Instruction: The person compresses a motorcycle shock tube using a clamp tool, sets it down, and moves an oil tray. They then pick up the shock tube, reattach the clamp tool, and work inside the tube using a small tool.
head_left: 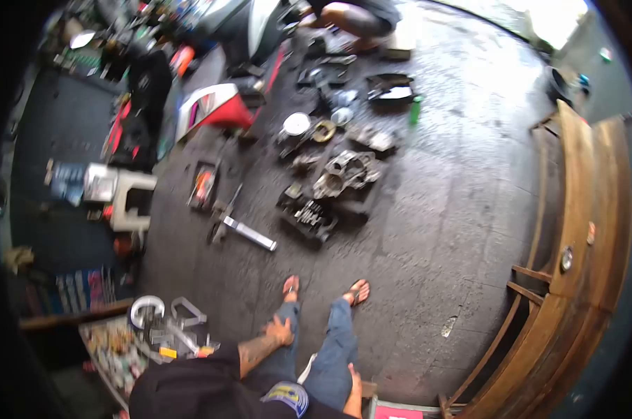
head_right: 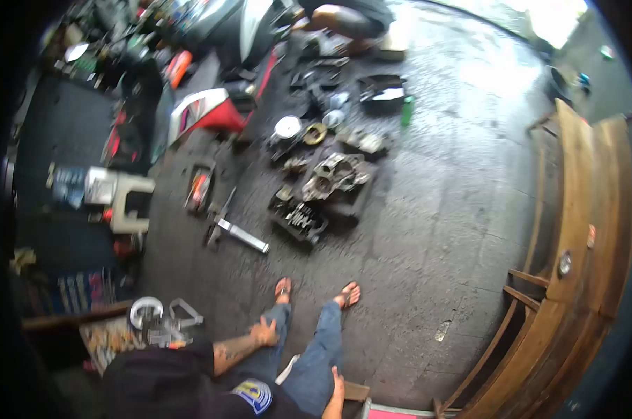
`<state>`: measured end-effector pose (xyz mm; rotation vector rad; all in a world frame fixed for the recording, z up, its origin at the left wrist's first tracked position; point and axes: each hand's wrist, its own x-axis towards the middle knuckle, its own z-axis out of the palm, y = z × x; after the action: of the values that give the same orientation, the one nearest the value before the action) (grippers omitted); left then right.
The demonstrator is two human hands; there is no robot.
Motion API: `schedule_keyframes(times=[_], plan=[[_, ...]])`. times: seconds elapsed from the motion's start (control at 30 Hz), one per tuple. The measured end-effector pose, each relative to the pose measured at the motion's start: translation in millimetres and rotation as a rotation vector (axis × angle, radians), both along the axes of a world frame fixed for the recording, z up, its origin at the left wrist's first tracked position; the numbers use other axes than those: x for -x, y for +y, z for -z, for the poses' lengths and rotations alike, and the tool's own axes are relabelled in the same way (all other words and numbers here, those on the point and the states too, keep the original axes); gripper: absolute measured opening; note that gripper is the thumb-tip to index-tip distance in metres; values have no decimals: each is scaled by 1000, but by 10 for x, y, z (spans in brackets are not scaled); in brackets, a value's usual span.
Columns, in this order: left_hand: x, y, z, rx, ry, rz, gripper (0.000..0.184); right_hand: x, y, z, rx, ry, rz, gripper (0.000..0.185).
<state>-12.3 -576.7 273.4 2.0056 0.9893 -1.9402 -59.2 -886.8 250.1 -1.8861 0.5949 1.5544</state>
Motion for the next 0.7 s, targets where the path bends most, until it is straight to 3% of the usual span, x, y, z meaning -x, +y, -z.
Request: schedule_keyframes(times=[0.13, 0.2, 0.3, 0.4, 0.43, 0.47, 0.5, 0.57, 0.63, 0.67, 0.7], plan=[[137, -52, -3, -82, -15, -23, 67, -80, -210, -125, -22, 50, -251, 42], [48, -92, -74, -86, -15, 29, 64, -317, -168, -146, 76, -59, -281, 42], [56, -161, -40, -115, -126, 53, 71, -1177, 244, -458, 92, -566, 82, 34], [-21, -141, 48, -62, -169, 11, 66, -2472, 1613, -1631, -574, -342, 65, 24], [80, -135, 146, -15, -188, -16, 65, -2905, 2462, -2375, -1241, -476, -194, 23], [97, -187, 189, -42, -197, 35, 64, -2999, 2867, -2693, -1523, -451, -310, 23], [141, -210, 207, -71, -202, 85, 63, -3023, 3239, -3082, -1684, -466, -429, 23], [251, -64, 244, 32, -226, 16, 69, -2901, 3767, -3709, -1996, -425, -357, 23], [330, 24, 230, 43, -267, 19, 69, -2514, 4092, -4074, -2260, -324, -609, 28], [406, 89, 254, 58, -303, -1, 65, -2553, 4124, -4208, -2269, -198, -634, 41], [445, 167, 216, 78, -335, -23, 61, -2456, 4215, -4254, -2234, -233, -570, 41]])
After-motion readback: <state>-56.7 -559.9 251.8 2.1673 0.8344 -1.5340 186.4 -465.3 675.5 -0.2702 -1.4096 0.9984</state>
